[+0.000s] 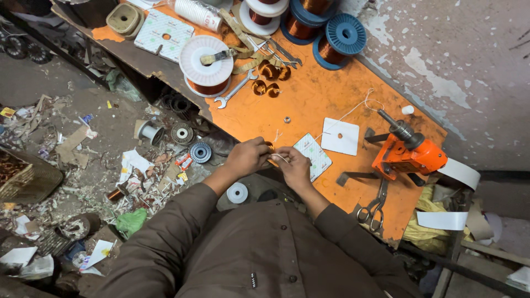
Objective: The person operates a bench grinder to smooth a small metal piece, then ties a white string around a copper coil and secures it with a knot. The person uses scissors to cut the string and places the coil on a white card.
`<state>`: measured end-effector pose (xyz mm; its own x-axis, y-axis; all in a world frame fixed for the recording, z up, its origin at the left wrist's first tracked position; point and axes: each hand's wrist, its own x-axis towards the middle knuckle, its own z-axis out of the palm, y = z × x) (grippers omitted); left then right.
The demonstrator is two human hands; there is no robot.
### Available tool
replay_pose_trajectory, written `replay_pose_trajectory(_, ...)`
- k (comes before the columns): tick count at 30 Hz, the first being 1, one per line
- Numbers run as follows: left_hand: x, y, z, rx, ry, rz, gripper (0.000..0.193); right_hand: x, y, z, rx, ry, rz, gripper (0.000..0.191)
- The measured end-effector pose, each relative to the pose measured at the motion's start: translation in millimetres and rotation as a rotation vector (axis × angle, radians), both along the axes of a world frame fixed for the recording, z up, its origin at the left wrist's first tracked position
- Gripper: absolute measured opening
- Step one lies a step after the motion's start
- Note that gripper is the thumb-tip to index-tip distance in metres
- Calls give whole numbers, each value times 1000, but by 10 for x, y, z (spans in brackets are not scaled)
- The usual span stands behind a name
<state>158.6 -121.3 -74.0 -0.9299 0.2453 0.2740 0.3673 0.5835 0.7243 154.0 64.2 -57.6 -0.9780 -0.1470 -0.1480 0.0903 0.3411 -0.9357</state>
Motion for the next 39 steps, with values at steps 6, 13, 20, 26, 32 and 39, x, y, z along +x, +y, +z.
replay_pose_trajectory(6, 36, 12, -11, -21, -4, 12, 21, 34, -37, 19, -51, 32, -100, 19)
replay_pose_trajectory(13, 33, 21, -5, -14, -44, 13, 19, 30, 37, 40, 491, 325, 159, 15)
replay_pose_trajectory(20, 59, 9, -25, 49, -1, 6, 21, -70, 68, 5, 274, -46, 215, 19)
replay_pose_trajectory(26, 270, 4, 47, 157, -173, 66, 35, -114, 47, -23, -61, -360, 100, 19)
replay_pose_trajectory(32, 316, 143, -37, 90, -175, 214, 17, -107, 40, -43, -106, -369, 78, 17)
replay_pose_trajectory(39, 271, 17, -192, 326, -244, 237, 17, -105, 153, -45, 317, 63, 152, 21)
